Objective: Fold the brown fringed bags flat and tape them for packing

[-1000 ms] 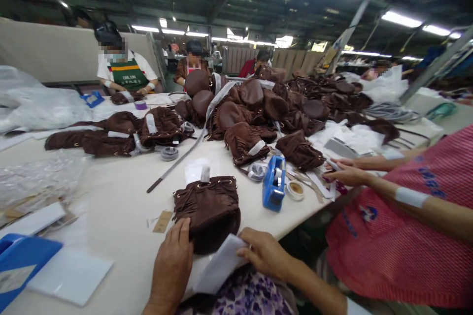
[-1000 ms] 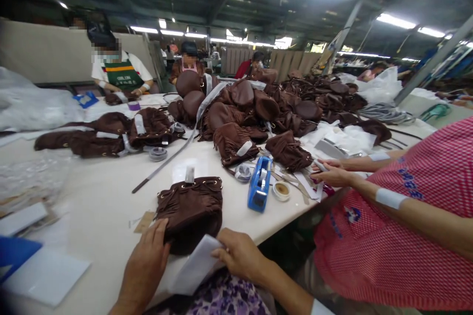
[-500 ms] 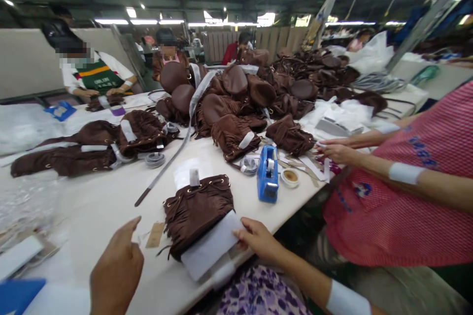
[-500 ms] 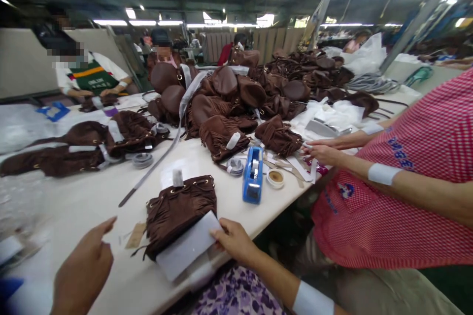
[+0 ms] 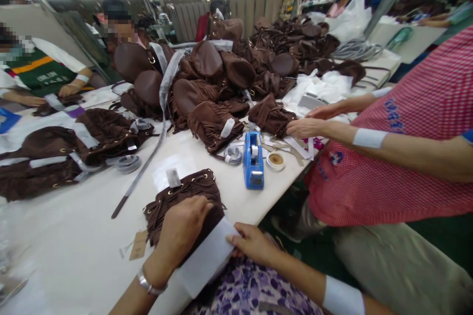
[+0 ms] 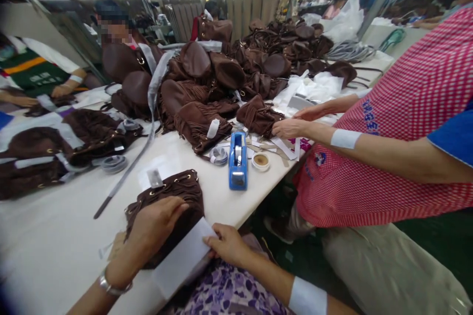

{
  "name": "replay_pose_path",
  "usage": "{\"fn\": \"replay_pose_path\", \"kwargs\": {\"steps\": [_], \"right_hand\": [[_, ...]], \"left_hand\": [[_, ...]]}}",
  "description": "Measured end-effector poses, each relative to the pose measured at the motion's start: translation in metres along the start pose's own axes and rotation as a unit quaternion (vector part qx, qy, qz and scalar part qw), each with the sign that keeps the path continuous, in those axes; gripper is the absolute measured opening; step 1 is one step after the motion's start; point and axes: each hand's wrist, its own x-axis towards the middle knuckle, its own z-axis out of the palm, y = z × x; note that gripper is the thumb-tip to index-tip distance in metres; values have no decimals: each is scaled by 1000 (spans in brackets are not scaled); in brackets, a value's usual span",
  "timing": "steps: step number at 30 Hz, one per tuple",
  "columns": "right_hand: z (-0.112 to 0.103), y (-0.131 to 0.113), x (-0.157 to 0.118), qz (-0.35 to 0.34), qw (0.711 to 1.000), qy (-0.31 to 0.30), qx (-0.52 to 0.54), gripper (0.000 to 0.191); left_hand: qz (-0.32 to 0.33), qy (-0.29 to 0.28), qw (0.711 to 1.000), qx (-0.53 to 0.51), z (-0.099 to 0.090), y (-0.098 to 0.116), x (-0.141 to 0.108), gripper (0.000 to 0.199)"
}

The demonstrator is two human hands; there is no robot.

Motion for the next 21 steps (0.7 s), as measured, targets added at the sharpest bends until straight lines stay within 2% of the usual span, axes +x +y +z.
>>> {"fn": "replay_pose_path", "kwargs": {"steps": [2, 4, 7, 9, 10, 12, 13, 16, 18, 21], "right_hand": [[3, -5, -2, 0, 1000, -12, 12, 21], [7, -12, 0, 5, 1000, -20, 20, 21], [14, -20, 8, 31, 999, 0, 40, 22], [17, -23, 15, 58, 997, 22, 53, 23], [17, -24, 18, 68, 996, 28, 56, 23], [18, -23, 21, 76, 995, 29, 56, 25], [18, -23, 22, 74, 995, 26, 55, 25], [19, -23, 20, 62, 997, 16, 50, 30], [22, -23, 19, 63, 997, 12, 53, 31], [29, -20, 22, 81, 995, 20, 62, 29]], "left_hand": [[-121, 12, 981, -149, -1, -7, 7, 35], [-203, 11, 940, -273, -1, -14, 12, 41], [-249, 21, 872, -421, -5, -21, 7, 47], [-278, 103, 842, -451, -9, -23, -8, 47], [-287, 165, 848, -413, -9, -23, -19, 45], [-271, 261, 884, -276, -7, -24, -45, 41], [-235, 266, 911, -211, -4, -26, -59, 42], [-103, 183, 972, -102, 13, -36, -88, 52], [-38, 152, 987, -46, 26, -45, -95, 58], [36, 173, 984, 21, 43, -57, -94, 55]]}}
